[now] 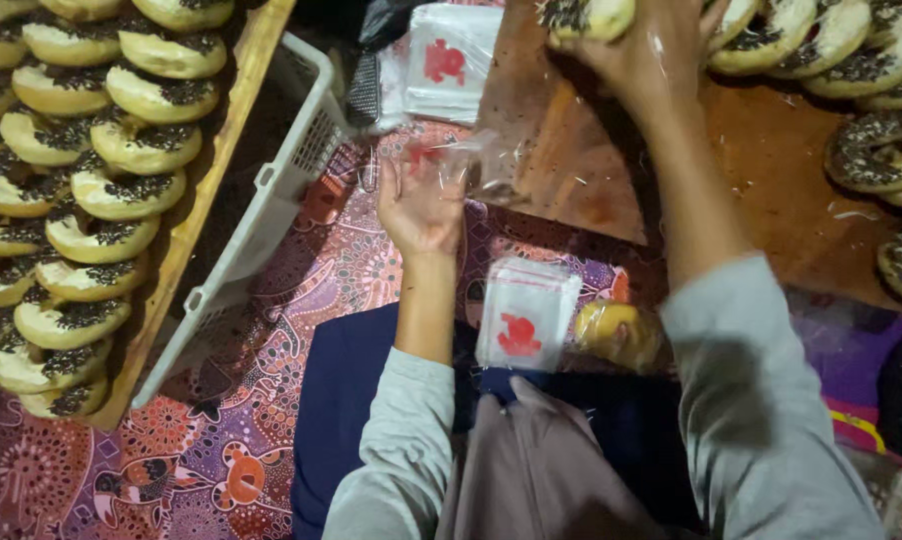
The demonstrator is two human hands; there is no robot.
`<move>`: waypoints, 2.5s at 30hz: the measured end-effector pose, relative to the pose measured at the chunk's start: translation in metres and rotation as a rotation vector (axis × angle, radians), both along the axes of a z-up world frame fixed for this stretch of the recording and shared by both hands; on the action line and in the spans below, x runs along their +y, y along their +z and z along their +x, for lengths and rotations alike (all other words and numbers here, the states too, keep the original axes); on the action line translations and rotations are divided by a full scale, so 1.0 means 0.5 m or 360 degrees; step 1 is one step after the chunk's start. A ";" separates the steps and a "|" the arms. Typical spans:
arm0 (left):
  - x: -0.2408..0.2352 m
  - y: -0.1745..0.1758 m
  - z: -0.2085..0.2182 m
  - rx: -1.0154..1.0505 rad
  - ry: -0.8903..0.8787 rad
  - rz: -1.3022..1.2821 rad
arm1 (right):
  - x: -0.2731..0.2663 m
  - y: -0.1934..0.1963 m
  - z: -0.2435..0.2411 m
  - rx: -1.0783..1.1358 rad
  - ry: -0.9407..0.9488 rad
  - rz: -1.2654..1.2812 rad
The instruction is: The person sits on the floor and repeatedly picks up donuts from a wooden board, places them into clear plastic bags, and sets the packaged donuts into a white basket. The person handles the donuts one at a time throughout the clip.
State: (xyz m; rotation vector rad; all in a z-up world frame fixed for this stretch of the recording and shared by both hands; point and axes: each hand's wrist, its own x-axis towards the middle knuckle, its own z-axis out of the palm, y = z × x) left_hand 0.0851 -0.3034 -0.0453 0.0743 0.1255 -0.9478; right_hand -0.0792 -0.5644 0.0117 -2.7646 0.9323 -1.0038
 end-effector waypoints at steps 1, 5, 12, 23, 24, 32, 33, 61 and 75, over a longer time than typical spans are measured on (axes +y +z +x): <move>0.003 -0.010 0.003 0.0011 0.0036 0.0013 | 0.067 0.038 -0.012 -0.0117 0.0142 0.0104; 0.017 -0.040 0.007 0.0004 0.0161 -0.0131 | 0.352 0.194 -0.075 -0.0699 0.0208 0.1630; 0.024 0.040 -0.120 -0.0446 0.0237 -0.0410 | 0.523 0.145 -0.028 -0.0401 0.0051 0.0561; 0.351 0.123 -0.182 -0.3435 0.0803 0.1158 | 0.616 0.073 -0.070 -0.0770 0.0798 0.1764; 0.378 0.121 -0.174 -0.3370 0.0830 0.1109 | 0.641 0.074 -0.074 -0.0744 0.0957 0.1806; 0.588 0.152 -0.193 -0.2125 0.0534 0.1647 | 0.766 0.139 -0.096 0.0173 0.0586 0.0791; 0.606 0.155 -0.195 -0.1891 0.0443 0.1648 | 0.764 0.138 -0.094 -0.0181 0.0708 0.0537; 0.619 0.133 -0.202 -0.2190 0.0152 0.1859 | 0.778 0.092 -0.052 -0.0156 0.0602 0.1390; 0.596 0.142 -0.174 -0.0775 -0.0090 0.1142 | 0.901 -0.151 -0.146 -0.0611 0.0570 0.2951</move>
